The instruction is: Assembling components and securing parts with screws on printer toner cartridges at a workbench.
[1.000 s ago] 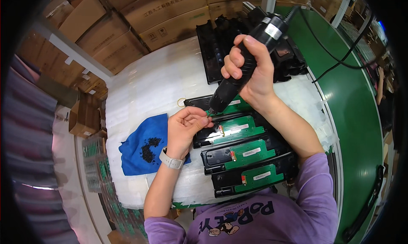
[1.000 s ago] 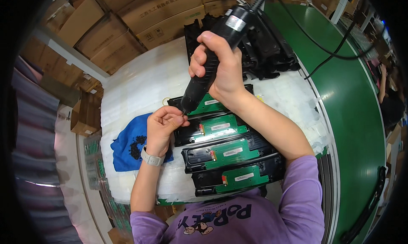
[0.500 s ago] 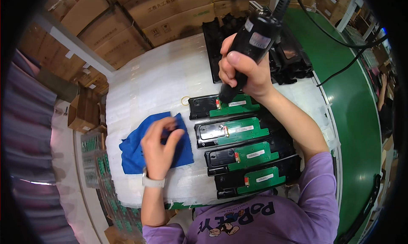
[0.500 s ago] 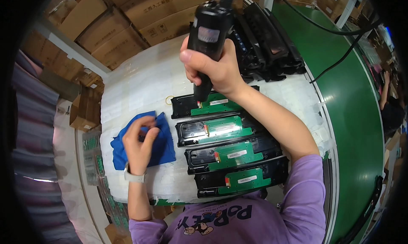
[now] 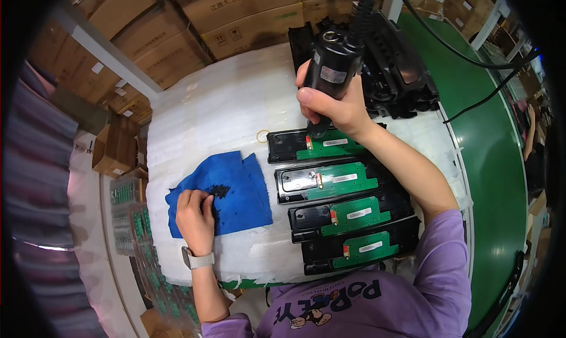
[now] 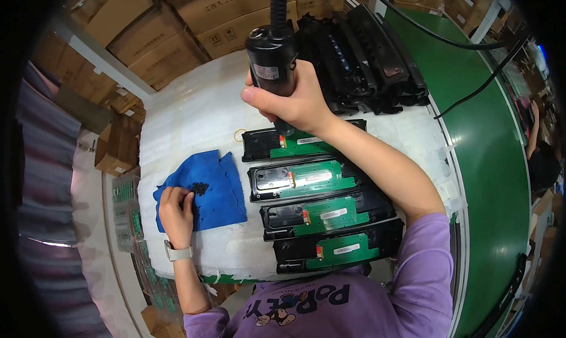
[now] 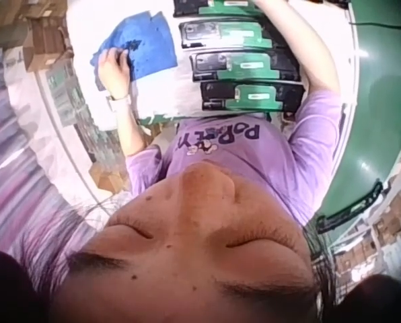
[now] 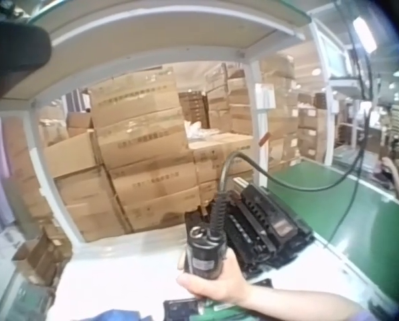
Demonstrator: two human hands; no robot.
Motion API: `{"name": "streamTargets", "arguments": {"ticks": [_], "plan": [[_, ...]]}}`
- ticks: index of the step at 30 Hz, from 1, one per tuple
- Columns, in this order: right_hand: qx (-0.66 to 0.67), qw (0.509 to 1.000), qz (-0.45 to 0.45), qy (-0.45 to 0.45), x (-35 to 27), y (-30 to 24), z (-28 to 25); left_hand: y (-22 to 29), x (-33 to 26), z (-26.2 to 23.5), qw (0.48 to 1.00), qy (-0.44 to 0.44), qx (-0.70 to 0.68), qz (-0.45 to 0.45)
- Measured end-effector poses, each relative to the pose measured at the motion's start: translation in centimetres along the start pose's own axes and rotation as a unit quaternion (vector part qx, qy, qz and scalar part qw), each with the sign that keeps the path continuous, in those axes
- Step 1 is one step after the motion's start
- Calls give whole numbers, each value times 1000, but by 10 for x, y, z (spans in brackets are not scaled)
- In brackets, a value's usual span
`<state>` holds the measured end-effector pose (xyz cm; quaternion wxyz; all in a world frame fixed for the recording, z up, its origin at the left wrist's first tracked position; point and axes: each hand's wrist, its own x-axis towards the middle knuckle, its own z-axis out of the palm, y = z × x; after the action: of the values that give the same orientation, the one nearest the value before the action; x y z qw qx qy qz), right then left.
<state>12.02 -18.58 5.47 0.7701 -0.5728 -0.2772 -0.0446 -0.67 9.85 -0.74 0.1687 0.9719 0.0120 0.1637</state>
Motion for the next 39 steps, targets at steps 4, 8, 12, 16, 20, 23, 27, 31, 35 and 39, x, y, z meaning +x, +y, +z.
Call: {"name": "streamTargets", "arguments": {"ticks": [4, 8, 12, 16, 20, 23, 27, 31, 35, 39], "plan": [[-28, 999, 4, -26, 2, 5, -2, 1, 4, 3, 997, 65, -21, 27], [-46, 998, -8, -44, 2, 7, 0, -3, 8, 3, 996, 85, -29, 30], [-65, 997, 2, -45, 2, 8, 0, 1, 10, 2, 997, 68, -43, 6], [-129, 989, -40, -59, -3, 8, -1, 8, 15, 6, 983, 40, -177, -34], [-53, 997, -9, -54, -8, -10, -3, 33, 22, 11, 830, -122, -506, -198], [11, 999, -1, -37, -17, -41, 2, 49, 29, 22, 600, -228, -730, -234], [107, 991, -11, -77, -35, -68, -8, 83, 39, 45, 447, -330, -801, -224], [153, 982, -59, -90, -49, -77, -19, 116, 37, 51, 457, -364, -789, -188], [170, 980, -87, -59, -52, -77, -26, 131, 29, 50, 479, -372, -777, -166], [186, 976, -107, -31, -53, -74, -28, 135, 21, 48, 503, -363, -762, -185]]}}
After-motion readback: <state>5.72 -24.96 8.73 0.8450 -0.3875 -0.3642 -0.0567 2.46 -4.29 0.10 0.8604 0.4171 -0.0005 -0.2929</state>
